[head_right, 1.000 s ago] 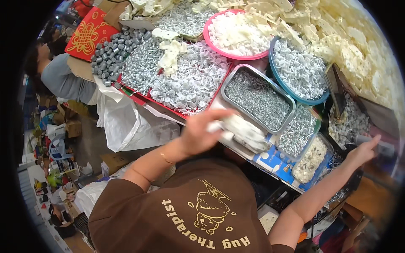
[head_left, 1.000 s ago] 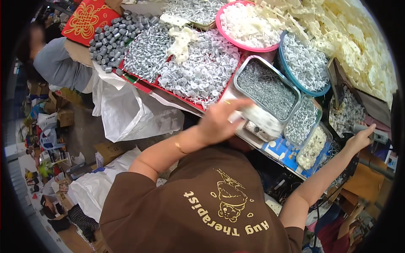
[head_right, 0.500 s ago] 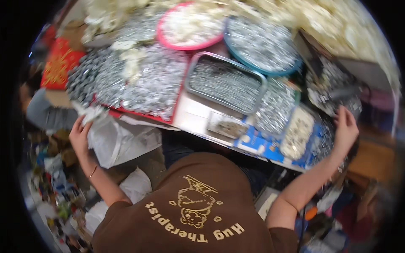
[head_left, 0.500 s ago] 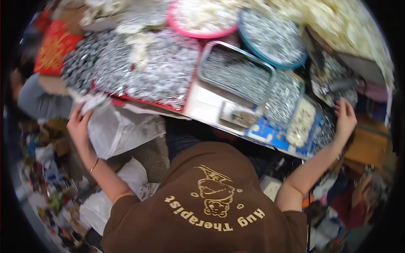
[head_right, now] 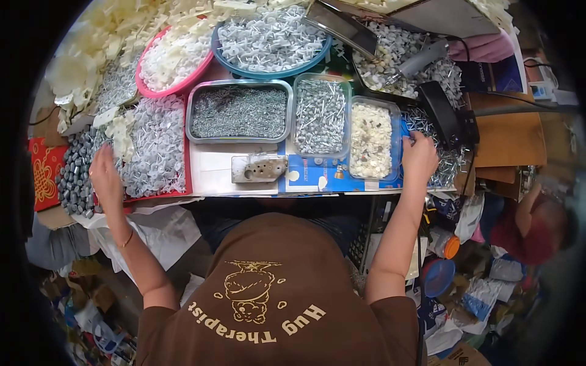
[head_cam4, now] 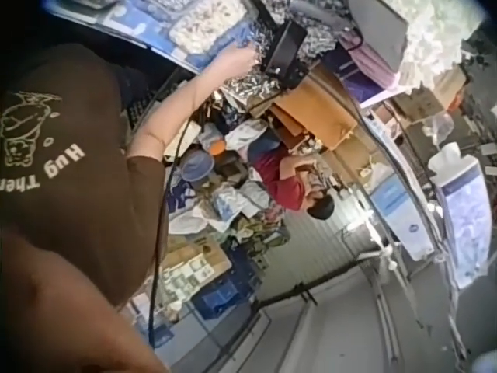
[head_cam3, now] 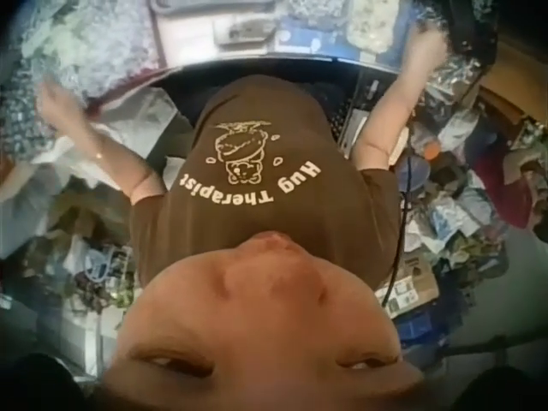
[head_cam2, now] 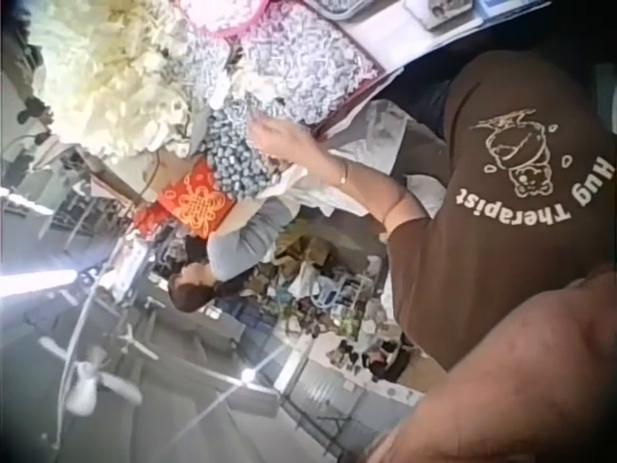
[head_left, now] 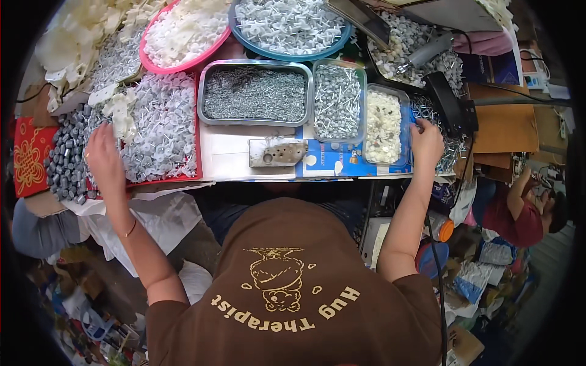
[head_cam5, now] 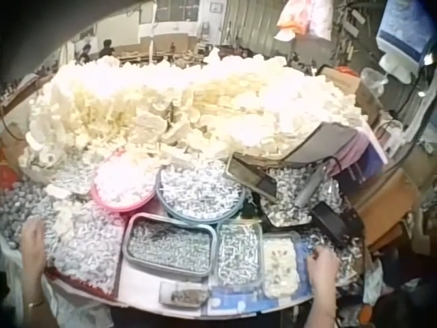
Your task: Assembling small metal pins into white plastic housings at a factory workbench and using a pneumatic tool.
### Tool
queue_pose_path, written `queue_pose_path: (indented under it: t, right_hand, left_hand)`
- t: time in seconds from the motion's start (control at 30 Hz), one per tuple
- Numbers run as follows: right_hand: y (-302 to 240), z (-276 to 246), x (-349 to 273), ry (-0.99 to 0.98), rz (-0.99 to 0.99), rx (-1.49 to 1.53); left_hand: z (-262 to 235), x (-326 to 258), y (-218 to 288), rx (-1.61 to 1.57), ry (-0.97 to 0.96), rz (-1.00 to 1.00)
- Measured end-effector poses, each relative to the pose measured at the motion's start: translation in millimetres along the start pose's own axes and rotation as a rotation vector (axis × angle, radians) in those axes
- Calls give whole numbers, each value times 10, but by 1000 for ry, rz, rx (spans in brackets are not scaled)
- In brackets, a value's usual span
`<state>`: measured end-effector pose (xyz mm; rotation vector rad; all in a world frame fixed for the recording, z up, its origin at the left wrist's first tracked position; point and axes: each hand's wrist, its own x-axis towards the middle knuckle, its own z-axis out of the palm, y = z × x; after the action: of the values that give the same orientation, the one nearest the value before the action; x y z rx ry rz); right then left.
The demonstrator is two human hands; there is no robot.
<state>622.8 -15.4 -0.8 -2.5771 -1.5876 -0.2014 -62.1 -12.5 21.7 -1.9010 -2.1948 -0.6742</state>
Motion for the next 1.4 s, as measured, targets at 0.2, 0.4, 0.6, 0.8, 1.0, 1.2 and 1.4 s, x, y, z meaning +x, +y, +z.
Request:
queue_pose_path:
  t: [0.2,0.4,0.6,0.8,1.0,1.2,1.4]
  right_hand:
    - [-28,21,-15,-70,19,31]
    - [-94,-165,24,-36,-64,155]
    - [0,-22,106,-62,-288,180]
    - [-213,-291,34,286,-104,301]
    - [-942,-605,-400,3,-229,1068]
    - [-1725,-646,-1025,-535,-418,1357]
    - [-1559,-664,-913,-387,-288,1377]
  left_hand:
    - [191,109,550,56,22,-172]
    - [96,30,447,-147,273,-256]
    - [17,1,348,-482,268,-253]
    - [-371,-182,1207,-1004,-117,-244]
    - [-66,-411,2161,-1197,-732,-138]
    - [89,-646,2757,-1393,-748,-48]
    - [292,-687,2576,-1187,-533,-167]
